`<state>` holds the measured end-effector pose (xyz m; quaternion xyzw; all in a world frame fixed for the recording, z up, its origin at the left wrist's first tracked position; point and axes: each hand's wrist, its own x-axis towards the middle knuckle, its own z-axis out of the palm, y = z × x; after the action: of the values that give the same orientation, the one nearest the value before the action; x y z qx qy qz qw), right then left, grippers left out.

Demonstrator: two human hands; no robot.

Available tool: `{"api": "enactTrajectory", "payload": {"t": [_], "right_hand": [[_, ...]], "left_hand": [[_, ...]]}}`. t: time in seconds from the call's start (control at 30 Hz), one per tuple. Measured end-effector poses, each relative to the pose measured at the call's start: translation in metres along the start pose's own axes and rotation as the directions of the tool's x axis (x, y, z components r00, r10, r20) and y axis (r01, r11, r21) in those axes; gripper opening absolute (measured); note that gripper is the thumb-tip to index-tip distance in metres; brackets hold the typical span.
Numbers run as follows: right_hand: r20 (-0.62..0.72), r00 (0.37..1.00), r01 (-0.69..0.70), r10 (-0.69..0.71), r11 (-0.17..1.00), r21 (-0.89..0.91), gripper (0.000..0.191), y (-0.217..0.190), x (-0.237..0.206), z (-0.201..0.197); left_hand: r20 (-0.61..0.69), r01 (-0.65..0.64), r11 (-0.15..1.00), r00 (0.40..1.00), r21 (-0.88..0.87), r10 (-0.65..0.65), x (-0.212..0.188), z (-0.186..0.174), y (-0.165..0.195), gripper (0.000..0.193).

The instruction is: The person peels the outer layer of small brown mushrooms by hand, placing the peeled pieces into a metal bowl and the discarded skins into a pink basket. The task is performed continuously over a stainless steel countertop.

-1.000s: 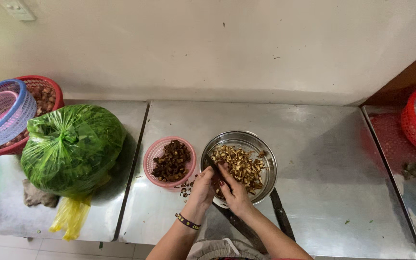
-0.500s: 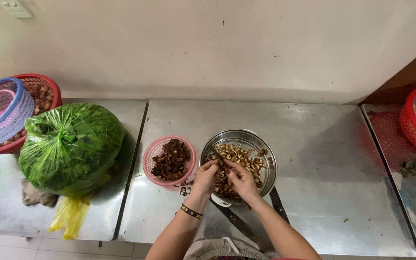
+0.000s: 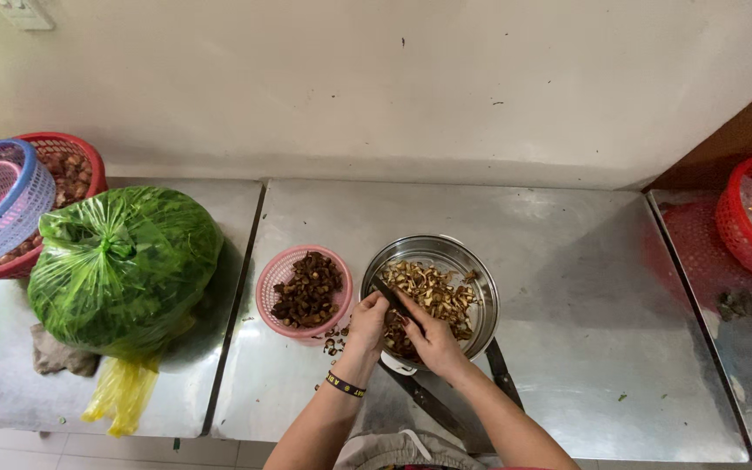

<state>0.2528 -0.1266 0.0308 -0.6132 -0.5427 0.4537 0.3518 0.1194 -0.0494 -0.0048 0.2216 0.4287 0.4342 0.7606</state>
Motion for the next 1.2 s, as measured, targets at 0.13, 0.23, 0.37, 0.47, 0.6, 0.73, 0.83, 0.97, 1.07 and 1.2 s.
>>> {"api": "enactTrajectory", "payload": {"t": [0.13, 0.23, 0.37, 0.47, 0.6, 0.73, 0.83, 0.97, 1.07, 1.2], "right_hand": [[-0.097, 0.97, 0.228, -0.222, 0.972, 0.05, 0.047, 0.006, 0.006, 0.002], [-0.159, 0.938, 0.325, -0.309, 0.942, 0.088, 0.038, 0.014, 0.014, 0.005], [-0.055, 0.993, -0.085, 0.101, 0.967, 0.239, 0.038, 0.02, 0.02, -0.001], [-0.08, 0.969, -0.195, 0.232, 0.926, 0.323, 0.037, 0.024, 0.022, -0.014], [-0.192, 0.942, -0.215, 0.277, 0.933, 0.289, 0.038, 0.029, 0.026, -0.031], [-0.225, 0.945, -0.17, 0.237, 0.944, 0.282, 0.054, 0.028, 0.024, -0.034], [-0.191, 0.979, 0.081, -0.071, 0.996, 0.045, 0.065, 0.017, 0.007, -0.014], [-0.067, 0.992, 0.098, -0.108, 0.985, -0.139, 0.063, 0.001, 0.0, 0.0], [-0.053, 0.996, 0.08, -0.078, 0.996, 0.04, 0.055, 0.0, 0.003, 0.003], [-0.092, 0.985, 0.157, -0.145, 0.977, 0.145, 0.041, 0.015, 0.011, 0.005]], "left_hand": [[-0.032, -0.012, 0.998, 0.999, 0.066, 0.014, -0.006, 0.003, 0.001, 0.018], [-0.016, -0.031, 0.991, 0.999, 0.134, 0.033, -0.007, 0.004, 0.003, 0.017], [0.0, -0.018, 0.981, 1.0, 0.194, 0.019, -0.002, -0.001, 0.007, 0.014], [-0.041, 0.012, 0.976, 0.999, 0.219, -0.003, 0.001, -0.004, 0.007, 0.013], [-0.056, 0.058, 0.985, 0.997, 0.161, -0.049, 0.002, -0.009, 0.009, 0.01], [-0.081, -0.001, 0.98, 0.997, 0.2, 0.018, 0.005, -0.009, 0.009, 0.013], [-0.09, -0.053, 0.97, 0.993, 0.237, 0.076, 0.006, -0.005, 0.006, 0.016], [0.038, -0.134, 0.958, 0.991, 0.254, 0.129, 0.0, -0.005, 0.003, 0.017], [0.074, -0.216, 0.891, 0.976, 0.4, 0.203, -0.004, -0.007, 0.005, 0.015], [0.138, -0.402, 0.723, 0.907, 0.562, 0.397, -0.004, -0.008, 0.001, 0.012]]}}
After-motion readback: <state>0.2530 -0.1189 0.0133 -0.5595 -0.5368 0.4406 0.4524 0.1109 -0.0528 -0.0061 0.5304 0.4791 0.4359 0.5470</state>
